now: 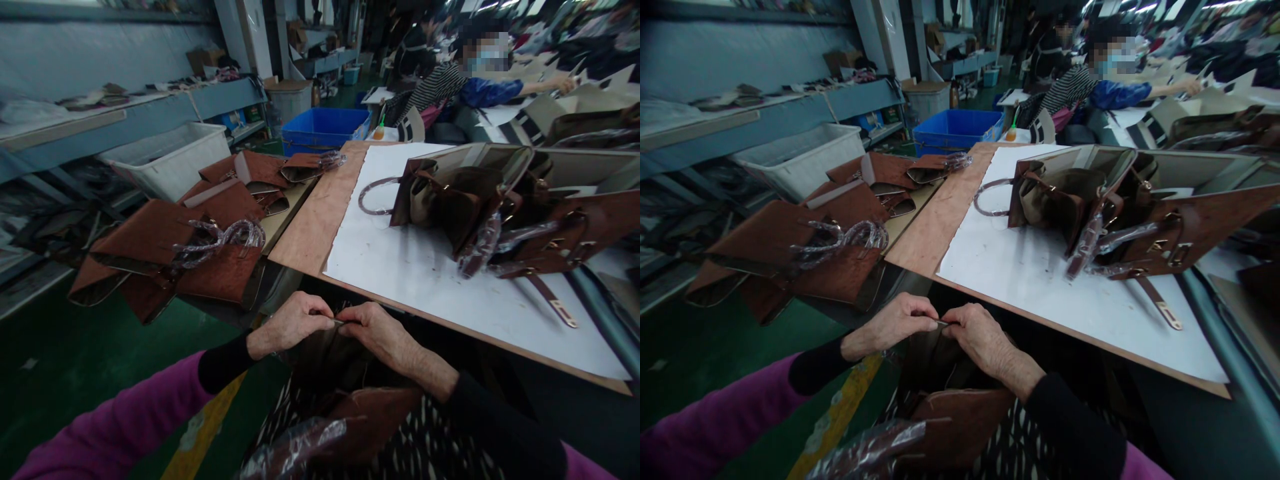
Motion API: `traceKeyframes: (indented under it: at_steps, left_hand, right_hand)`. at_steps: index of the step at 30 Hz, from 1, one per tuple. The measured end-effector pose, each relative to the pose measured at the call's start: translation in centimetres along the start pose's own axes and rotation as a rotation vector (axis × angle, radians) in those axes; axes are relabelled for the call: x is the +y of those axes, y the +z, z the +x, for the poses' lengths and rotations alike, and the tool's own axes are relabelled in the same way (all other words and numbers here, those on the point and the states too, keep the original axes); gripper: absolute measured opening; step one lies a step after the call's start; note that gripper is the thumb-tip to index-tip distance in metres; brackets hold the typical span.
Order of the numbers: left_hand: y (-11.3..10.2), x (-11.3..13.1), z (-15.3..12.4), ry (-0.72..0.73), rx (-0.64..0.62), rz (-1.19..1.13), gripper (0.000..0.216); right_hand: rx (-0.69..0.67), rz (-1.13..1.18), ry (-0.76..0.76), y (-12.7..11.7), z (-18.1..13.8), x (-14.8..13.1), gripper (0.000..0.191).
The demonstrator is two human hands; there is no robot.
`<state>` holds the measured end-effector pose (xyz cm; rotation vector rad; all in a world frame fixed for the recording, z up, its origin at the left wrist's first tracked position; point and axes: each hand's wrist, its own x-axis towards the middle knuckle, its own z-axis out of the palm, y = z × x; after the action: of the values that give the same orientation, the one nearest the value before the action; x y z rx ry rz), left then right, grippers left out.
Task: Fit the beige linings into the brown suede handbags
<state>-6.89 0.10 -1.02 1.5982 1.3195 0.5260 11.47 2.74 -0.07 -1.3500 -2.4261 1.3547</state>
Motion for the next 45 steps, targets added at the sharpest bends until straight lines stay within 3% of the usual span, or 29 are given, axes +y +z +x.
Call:
traceKeyframes:
  at_steps: [8, 13, 17, 21, 25, 27, 31, 35, 40, 42, 45]
  left_hand:
    - [0.0, 0.0, -0.2, -0.043, -0.016, -0.073, 0.016]
    - [-0.8, -0.1, -0.4, -0.1, -0.123, -0.136, 0.022]
    - [-1.7, -0.4, -0.4, -0.11, -0.18, -0.186, 0.024]
    - [-1.8, 0.3, -0.5, -0.035, -0.249, -0.145, 0.028]
    - [-0.4, 1.4, 0.0, 0.043, -0.146, 0.173, 0.017]
    - [0.3, 1.4, 0.4, 0.076, -0.092, 0.297, 0.022]
    - [1.0, 0.8, 0.6, 0.135, -0.089, 0.303, 0.025]
    - [0.9, 0.2, 0.3, 0.139, -0.114, 0.232, 0.024]
    - [0.6, 0.7, -0.1, 0.226, -0.103, 0.238, 0.022]
    - [0.6, 1.1, -0.2, 0.263, -0.106, 0.236, 0.019]
    - [0.7, 1.8, -0.6, 0.174, -0.163, 0.224, 0.012]
  right_hand:
    - [-0.011, 0.001, -0.009, -0.1, -0.2, 0.0, 0.019]
    - [-0.05, 0.047, -0.076, 0.1, -0.1, 0.2, 0.024]
    - [-0.052, 0.054, -0.045, 0.1, 0.0, 0.4, 0.025]
    - [-0.022, 0.048, -0.028, 0.2, 0.0, 0.3, 0.024]
    - [-0.025, 0.012, -0.062, 0.1, -0.2, 0.2, 0.024]
    - [-0.004, -0.056, -0.082, -0.2, -0.5, 0.3, 0.024]
    - [0.022, -0.178, -0.009, -1.5, -1.6, 1.2, 0.017]
    - [-0.022, -0.146, 0.107, -2.5, -2.7, 2.9, 0.015]
    - [-0.039, 0.07, 0.221, -2.9, -3.9, 5.3, 0.023]
    - [-0.039, 0.289, 0.237, -3.0, -4.8, 5.6, 0.033]
    - [-0.042, 0.656, 0.283, -3.2, -6.4, 5.4, 0.051]
